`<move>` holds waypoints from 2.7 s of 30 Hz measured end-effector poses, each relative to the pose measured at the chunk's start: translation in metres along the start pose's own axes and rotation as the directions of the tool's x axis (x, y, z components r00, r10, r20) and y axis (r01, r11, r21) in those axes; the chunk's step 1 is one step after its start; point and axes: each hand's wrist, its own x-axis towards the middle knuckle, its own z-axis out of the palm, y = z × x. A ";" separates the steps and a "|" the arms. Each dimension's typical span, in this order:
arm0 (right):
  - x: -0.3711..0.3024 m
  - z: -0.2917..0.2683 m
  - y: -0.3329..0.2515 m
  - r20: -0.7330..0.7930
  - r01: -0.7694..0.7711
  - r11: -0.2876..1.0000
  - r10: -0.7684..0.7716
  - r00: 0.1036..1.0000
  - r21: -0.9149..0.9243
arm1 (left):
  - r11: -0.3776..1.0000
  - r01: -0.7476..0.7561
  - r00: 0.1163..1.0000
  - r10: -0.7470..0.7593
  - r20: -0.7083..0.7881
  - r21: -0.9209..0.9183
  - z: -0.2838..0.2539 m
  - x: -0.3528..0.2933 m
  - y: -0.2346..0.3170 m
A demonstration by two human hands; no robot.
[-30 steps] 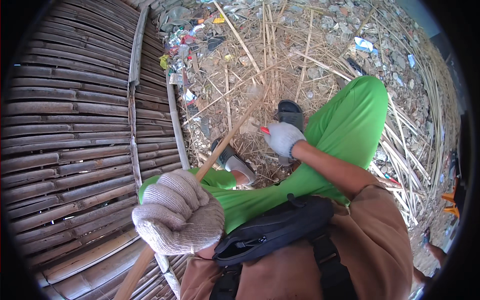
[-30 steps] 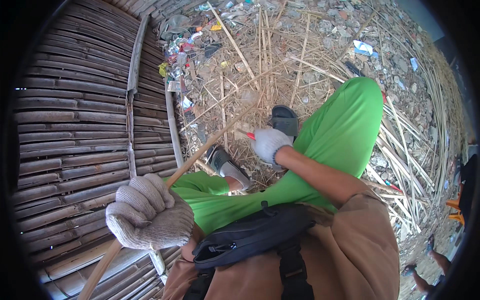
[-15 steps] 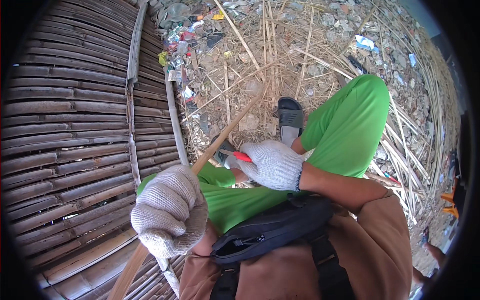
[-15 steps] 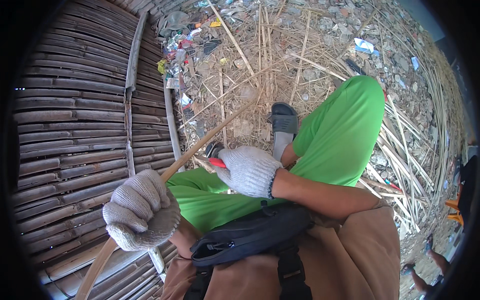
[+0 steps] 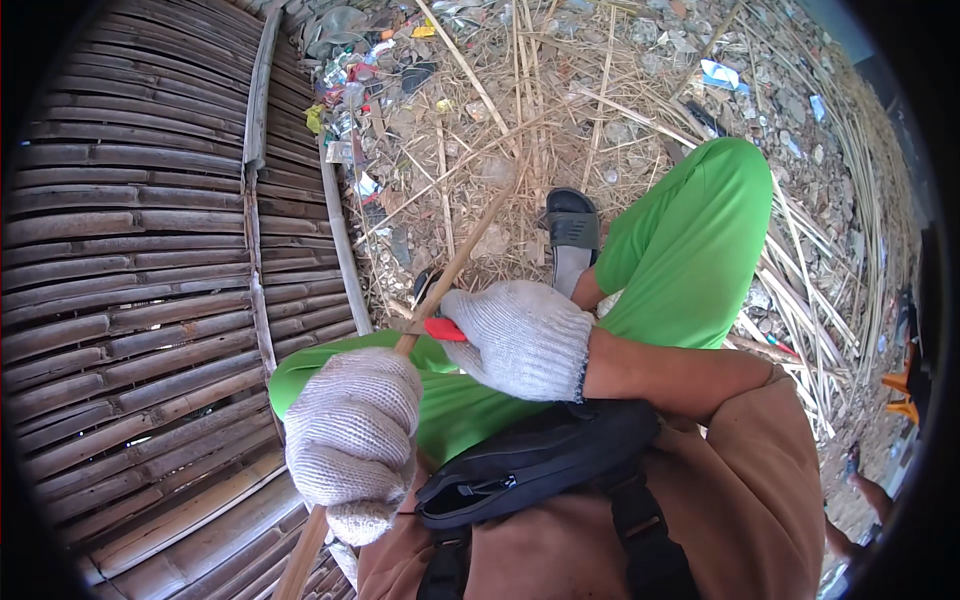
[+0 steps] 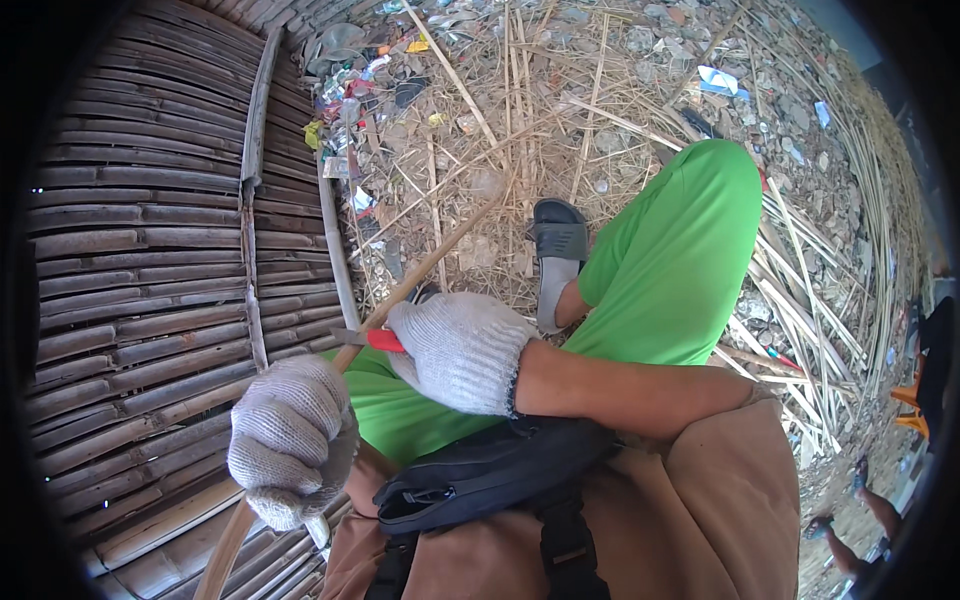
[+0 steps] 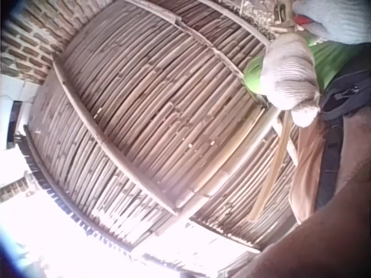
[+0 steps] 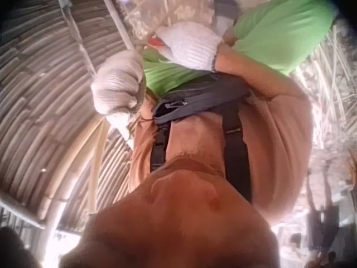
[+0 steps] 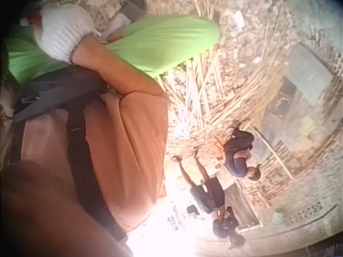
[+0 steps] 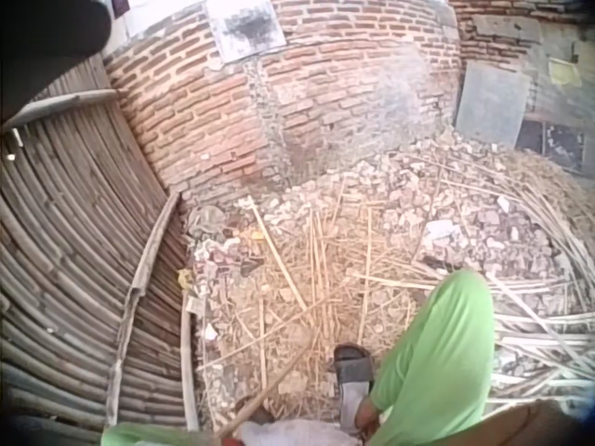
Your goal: The person scrapes a thin strip of bamboo using a small red-handled scraping tool held in the right hand while holding the strip steady with the gloved left hand.
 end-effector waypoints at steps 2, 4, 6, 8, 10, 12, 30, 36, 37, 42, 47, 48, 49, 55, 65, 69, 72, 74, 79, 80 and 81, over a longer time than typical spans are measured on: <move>0.002 0.006 0.007 0.007 0.013 1.000 -0.013 1.000 -0.007 | 0.997 0.069 0.998 -0.070 0.004 0.042 0.002 -0.002 -0.001; 0.007 0.014 0.013 0.019 0.038 0.999 -0.038 0.999 -0.013 | 0.999 0.033 0.999 -0.033 0.003 0.019 0.002 -0.003 -0.001; 0.014 0.019 0.018 0.031 0.050 0.995 -0.047 0.998 -0.085 | 0.998 -0.052 0.999 0.052 0.001 -0.032 0.006 -0.002 -0.002; 0.016 0.022 0.018 0.035 0.054 0.995 -0.051 0.998 -0.081 | 0.994 -0.094 0.996 0.094 -0.005 -0.061 0.006 -0.003 0.000; 0.017 0.021 0.017 0.050 0.041 0.994 -0.036 0.998 -0.098 | 0.991 -0.110 0.994 0.109 -0.009 -0.081 0.006 -0.008 -0.004; 0.031 0.036 0.067 0.080 -0.183 0.965 0.201 0.976 -0.186 | 0.987 -0.121 0.993 0.121 -0.006 -0.108 0.006 -0.004 -0.006; -0.006 0.005 0.009 0.029 -0.026 0.999 0.027 0.999 -0.023 | 0.992 -0.072 0.997 0.071 -0.013 -0.101 0.015 -0.012 -0.008; 0.002 0.039 0.099 -0.091 -0.207 0.978 0.203 0.975 -0.039 | 0.959 -0.167 0.955 0.215 0.205 -0.230 0.011 0.012 -0.008; 0.001 0.038 0.091 -0.105 -0.154 0.988 0.157 0.982 0.031 | 0.965 -0.125 0.969 0.169 0.181 -0.231 0.013 0.004 -0.012; -0.015 -0.011 0.010 0.050 0.060 0.997 -0.063 0.997 0.047 | 0.984 -0.039 0.975 0.075 0.207 -0.175 0.010 0.001 0.007; -0.013 -0.009 0.014 0.076 0.011 0.999 -0.013 0.997 0.033 | 0.979 -0.070 0.968 0.113 0.225 -0.191 0.007 0.004 -0.002; -0.009 0.000 0.031 0.084 -0.060 0.998 0.062 0.995 -0.025 | 0.977 -0.072 0.967 0.118 0.227 -0.200 0.007 0.006 -0.003; -0.002 0.015 0.073 0.130 -0.188 0.976 0.201 0.971 -0.108 | 0.976 -0.072 0.966 0.120 0.230 -0.207 0.008 0.009 -0.004; -0.013 0.037 0.092 0.094 -0.254 0.964 0.261 0.961 -0.079 | 0.975 -0.029 0.954 0.093 0.285 -0.221 -0.007 -0.003 -0.007; -0.004 0.007 0.004 -0.011 0.088 0.992 -0.088 0.996 0.094 | 0.999 -0.045 0.983 0.043 -0.179 -0.010 0.037 0.002 0.004; 0.001 0.027 0.027 0.051 -0.012 1.000 0.014 0.999 -0.023 | 0.996 -0.083 0.982 0.089 -0.166 0.044 0.040 0.001 0.005; 0.020 0.036 0.032 -0.040 0.086 0.996 -0.087 0.995 -0.019 | 0.993 -0.119 0.929 0.113 -0.352 0.004 0.035 0.002 0.000; 0.037 0.051 0.071 0.140 -0.230 0.966 0.246 0.959 -0.119 | 0.991 -0.130 0.916 0.130 -0.381 0.027 0.033 -0.002 0.004; 0.014 0.057 0.131 -0.082 -0.260 0.954 0.250 0.965 -0.149 | 0.971 -0.237 0.893 0.209 -0.399 -0.020 0.021 0.010 -0.010; 0.018 0.069 0.122 -0.178 -0.190 0.981 0.180 0.968 -0.043 | 0.973 -0.231 0.834 0.186 -0.519 -0.023 0.019 0.005 -0.017; 0.024 0.059 0.112 -0.198 -0.233 0.972 0.231 0.953 0.013 | 0.964 -0.260 0.838 0.195 -0.510 -0.059 0.017 0.017 -0.011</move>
